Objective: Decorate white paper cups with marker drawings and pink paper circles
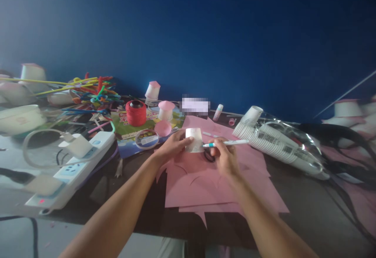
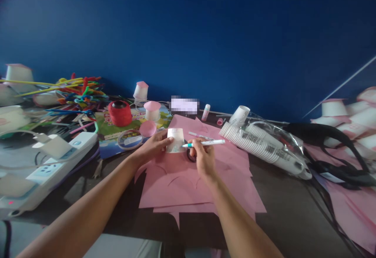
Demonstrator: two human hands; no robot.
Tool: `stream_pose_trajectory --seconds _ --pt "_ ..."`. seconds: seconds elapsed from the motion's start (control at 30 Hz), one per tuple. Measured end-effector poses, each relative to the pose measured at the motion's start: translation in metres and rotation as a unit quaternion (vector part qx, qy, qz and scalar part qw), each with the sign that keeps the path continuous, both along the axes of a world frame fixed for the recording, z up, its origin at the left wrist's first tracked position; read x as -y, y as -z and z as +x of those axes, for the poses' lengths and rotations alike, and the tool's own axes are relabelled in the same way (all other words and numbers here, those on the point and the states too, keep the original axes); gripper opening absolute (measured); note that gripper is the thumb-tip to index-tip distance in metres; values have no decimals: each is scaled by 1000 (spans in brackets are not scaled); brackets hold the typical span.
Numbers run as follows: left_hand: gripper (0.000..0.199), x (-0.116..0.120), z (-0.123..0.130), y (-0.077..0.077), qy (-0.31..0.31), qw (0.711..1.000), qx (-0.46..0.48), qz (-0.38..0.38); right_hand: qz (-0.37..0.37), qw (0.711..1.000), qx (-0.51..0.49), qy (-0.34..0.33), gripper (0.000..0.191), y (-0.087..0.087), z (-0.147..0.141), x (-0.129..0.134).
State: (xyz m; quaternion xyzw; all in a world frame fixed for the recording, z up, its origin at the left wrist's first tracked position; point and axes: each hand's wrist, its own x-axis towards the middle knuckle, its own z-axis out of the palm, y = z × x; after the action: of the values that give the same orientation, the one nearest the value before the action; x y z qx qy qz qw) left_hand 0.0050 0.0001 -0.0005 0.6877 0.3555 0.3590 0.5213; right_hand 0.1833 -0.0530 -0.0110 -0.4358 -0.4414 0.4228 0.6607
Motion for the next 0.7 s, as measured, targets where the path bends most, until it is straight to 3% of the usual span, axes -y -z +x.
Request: stream_pose_trajectory --seconds 0.1,0.27,0.53,0.7 --pt "43 1 0 -1 1 1000 -1 1 -6 1000 -26 1 20 1 2 -1" --pt "42 0 -1 1 -4 1000 -8 -2 -16 1000 14 -21 20 5 2 0" --pt "42 0 0 -1 -1 1000 6 -6 -14 1000 -3 21 20 2 2 -1" --pt "42 0 -1 0 0 1000 0 -8 -26 1000 -11 -10 19 2 3 0"
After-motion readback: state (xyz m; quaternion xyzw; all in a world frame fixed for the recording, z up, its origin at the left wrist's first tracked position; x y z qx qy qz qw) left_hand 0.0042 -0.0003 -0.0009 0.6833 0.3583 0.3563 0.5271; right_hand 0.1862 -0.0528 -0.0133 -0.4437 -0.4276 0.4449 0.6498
